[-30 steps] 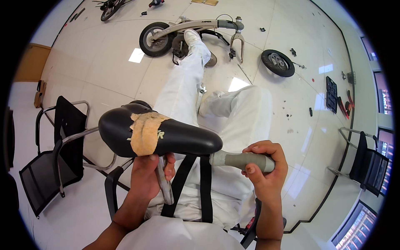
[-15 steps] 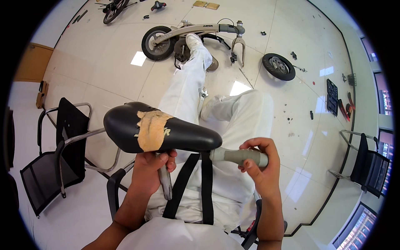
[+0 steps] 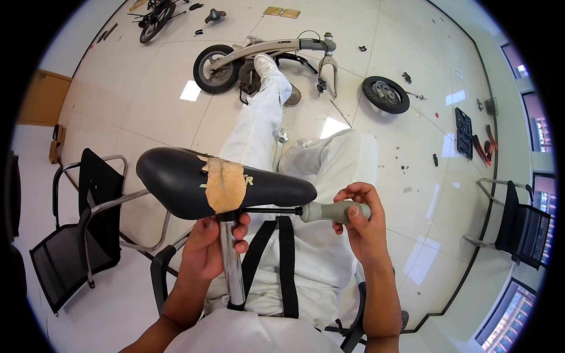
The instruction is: The person uses a screwdriver to tighten the bolts on a bicycle seat, then inserts the seat post into the frame. They pick up the handlebar assembly and attach it to the bicycle frame, securing it in place.
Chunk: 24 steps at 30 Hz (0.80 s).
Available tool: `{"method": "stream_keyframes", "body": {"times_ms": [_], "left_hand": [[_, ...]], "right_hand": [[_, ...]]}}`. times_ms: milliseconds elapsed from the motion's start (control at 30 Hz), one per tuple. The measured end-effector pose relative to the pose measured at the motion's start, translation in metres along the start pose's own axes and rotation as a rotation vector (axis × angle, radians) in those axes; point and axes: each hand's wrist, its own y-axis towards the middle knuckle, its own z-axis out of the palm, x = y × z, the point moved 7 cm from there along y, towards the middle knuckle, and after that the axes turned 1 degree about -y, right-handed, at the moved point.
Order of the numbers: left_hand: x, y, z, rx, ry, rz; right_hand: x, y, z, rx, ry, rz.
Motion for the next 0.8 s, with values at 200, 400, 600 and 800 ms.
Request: {"method": "stream_keyframes", "body": {"times_ms": [200, 400, 600, 800], "left_hand": [[0.012, -0.004, -0.001, 0.153, -0.186, -0.149], [0.014, -0.004, 0.003, 0.119, -0.202, -0.149], [0.019, -0.003, 0.001, 0.231, -0.338, -0.135], [0.019, -0.005, -0.002, 0.197, -0.333, -0.128]], "right_hand": [[0.004, -0.002, 0.002, 0.037, -0.005, -0.075], [0.012, -0.003, 0.0, 0.061, 0.089, -0.071], [0.015, -0.005, -0.003, 0.044, 0.093, -0.151], [0.023, -0.011, -0.001, 0.073, -0.085, -0.223]]}}
